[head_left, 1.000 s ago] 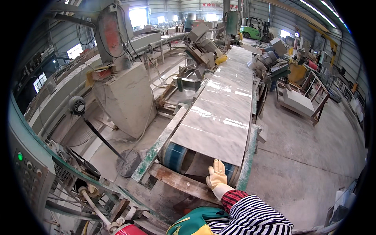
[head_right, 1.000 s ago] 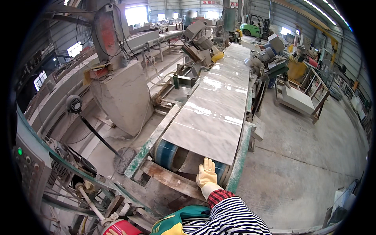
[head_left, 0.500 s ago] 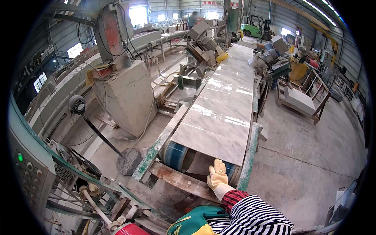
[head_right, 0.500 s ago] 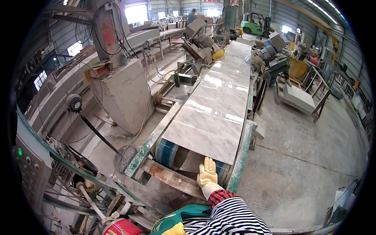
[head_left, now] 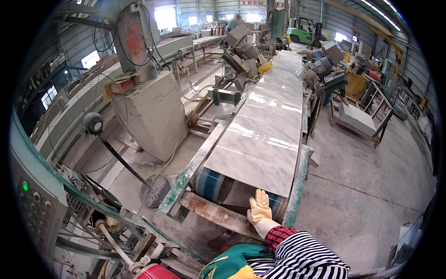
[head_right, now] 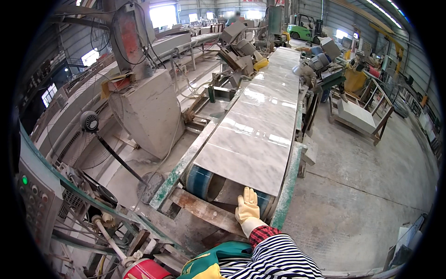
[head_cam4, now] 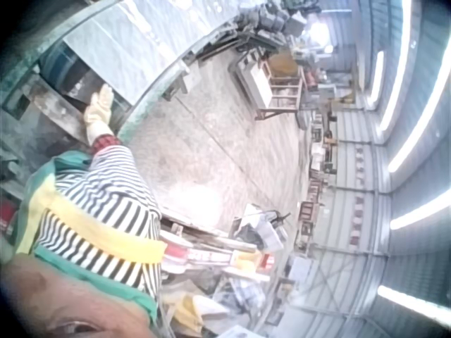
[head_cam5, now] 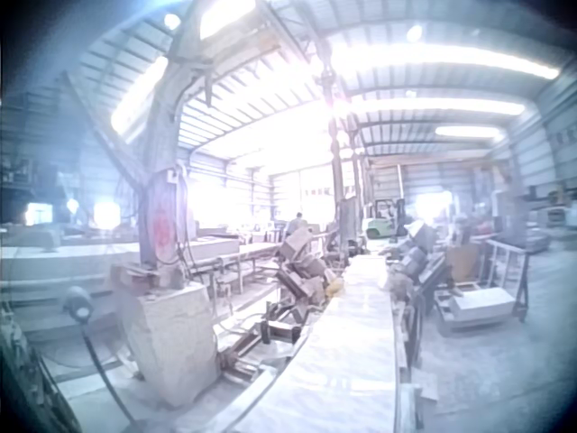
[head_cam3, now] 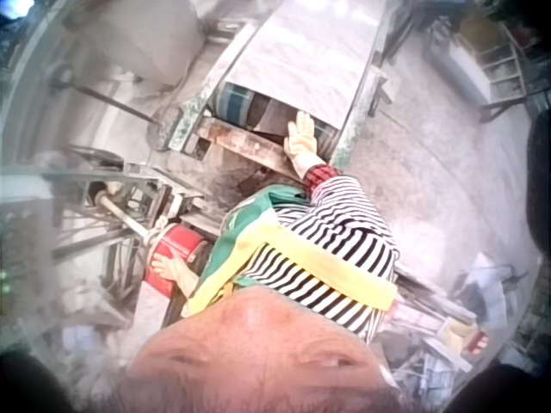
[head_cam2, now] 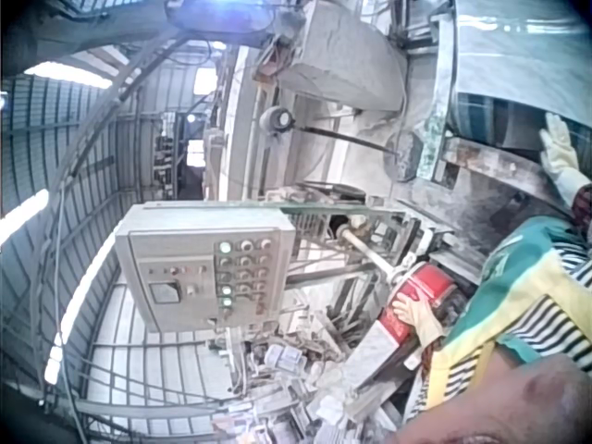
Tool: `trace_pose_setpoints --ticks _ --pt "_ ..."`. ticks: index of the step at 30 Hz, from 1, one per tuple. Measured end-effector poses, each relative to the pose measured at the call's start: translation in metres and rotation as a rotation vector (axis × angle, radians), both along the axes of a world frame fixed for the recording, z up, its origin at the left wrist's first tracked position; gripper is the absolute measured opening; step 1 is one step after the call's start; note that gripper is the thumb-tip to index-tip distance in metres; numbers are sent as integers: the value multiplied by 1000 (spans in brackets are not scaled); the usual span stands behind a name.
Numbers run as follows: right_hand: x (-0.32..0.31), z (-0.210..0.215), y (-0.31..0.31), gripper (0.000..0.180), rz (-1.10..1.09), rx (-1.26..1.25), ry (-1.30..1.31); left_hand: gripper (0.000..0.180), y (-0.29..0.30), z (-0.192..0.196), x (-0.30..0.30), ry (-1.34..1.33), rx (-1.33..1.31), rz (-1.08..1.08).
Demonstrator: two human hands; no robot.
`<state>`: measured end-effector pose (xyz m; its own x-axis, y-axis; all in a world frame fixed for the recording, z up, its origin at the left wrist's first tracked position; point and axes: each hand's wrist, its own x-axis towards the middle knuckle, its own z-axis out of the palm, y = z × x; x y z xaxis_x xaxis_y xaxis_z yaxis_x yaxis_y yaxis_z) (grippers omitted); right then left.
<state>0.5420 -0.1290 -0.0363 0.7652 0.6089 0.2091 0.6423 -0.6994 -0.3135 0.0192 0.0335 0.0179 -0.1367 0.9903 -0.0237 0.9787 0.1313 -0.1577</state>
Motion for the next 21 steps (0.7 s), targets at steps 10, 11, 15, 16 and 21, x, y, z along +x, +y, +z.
trace_pose_setpoints --ticks 10,11,15,16,21 --pt "-5 5 1 50 9 109 -109 88 -2 -1 -2 -9 5 9" --pt "-5 10 0 50 20 137 -68 88 -2 0 -1 -9 4 12" --pt "4 31 0 59 72 213 -133 88 -4 1 -2 -14 3 24" --pt "9 34 2 62 82 207 -160 88 -4 1 -2 -14 1 26" --pt "49 38 12 82 50 -5 -129 88 -9 5 -3 -17 2 49"
